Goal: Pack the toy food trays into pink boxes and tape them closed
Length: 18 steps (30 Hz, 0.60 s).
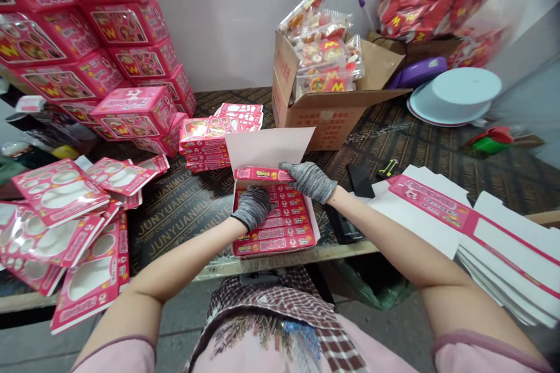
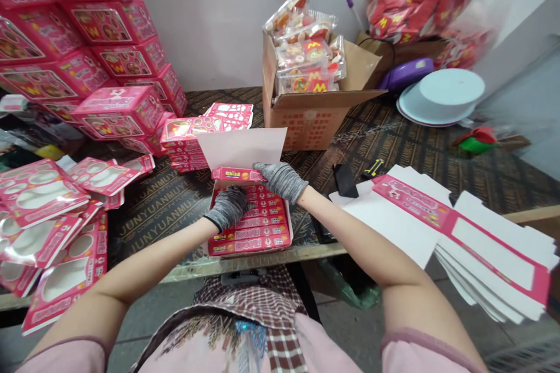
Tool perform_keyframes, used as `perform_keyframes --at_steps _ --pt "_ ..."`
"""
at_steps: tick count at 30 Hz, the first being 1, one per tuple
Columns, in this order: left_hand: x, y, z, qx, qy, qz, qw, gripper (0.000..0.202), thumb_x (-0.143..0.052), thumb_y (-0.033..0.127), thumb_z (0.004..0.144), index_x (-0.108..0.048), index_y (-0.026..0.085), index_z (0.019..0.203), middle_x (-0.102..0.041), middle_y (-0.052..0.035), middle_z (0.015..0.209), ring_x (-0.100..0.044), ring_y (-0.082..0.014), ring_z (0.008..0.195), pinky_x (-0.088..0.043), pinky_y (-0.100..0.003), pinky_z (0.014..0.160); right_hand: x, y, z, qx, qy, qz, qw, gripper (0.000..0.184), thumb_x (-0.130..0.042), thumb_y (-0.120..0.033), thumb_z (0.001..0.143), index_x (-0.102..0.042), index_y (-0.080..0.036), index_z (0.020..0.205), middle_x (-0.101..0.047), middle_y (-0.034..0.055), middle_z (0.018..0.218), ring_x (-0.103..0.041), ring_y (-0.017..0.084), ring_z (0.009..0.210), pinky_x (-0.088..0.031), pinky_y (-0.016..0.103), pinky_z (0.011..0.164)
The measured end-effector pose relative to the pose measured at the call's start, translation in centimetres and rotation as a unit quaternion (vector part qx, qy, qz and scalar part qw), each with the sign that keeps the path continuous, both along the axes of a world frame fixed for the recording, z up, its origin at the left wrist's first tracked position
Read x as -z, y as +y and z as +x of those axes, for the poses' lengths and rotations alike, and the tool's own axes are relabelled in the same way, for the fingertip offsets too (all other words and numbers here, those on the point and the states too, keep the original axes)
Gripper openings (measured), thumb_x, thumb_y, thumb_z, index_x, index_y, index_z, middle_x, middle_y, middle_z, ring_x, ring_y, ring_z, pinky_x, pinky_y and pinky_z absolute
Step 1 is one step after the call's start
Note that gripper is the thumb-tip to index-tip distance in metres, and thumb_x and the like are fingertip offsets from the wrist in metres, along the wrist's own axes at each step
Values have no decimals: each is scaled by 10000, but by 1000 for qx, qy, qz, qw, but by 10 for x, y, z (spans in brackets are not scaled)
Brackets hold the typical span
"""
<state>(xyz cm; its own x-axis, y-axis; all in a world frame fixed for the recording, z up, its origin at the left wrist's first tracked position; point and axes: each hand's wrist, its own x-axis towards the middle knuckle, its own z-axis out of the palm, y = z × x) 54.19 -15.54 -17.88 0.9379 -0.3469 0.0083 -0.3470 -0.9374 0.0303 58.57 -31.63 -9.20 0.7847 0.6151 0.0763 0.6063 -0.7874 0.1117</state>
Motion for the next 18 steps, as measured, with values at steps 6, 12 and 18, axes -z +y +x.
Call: perform_keyframes --at_steps 6,12,18 --pt "-7 5 -22 -17 -6 -4 1000 474 -501 304 974 -647 -65 1234 -646 -367 1236 -639 -441 1186 -502 -586 999 -8 30 -13 34 -13 -118 992 469 -472 -129 977 -549 -93 1439 -752 201 1159 -753 292 1016 -576 344 828" --pt "-11 46 -23 -37 -14 -31 999 303 -540 248 947 -735 84 1110 -744 -215 1116 -707 -305 1086 -533 -413 1021 -5 18 -11 42 -29 -120 991 468 -495 -103 964 -577 -143 1423 -739 168 1219 -751 264 1035 -579 323 863" --pt "-7 57 -20 -47 -19 -42 998 360 -554 282 944 -689 43 1177 -728 -215 1157 -693 -305 1109 -530 -403 1015 5 29 -17 63 -38 -115 991 465 -382 -43 981 -571 -87 1403 -755 207 1127 -759 302 976 -602 396 797"
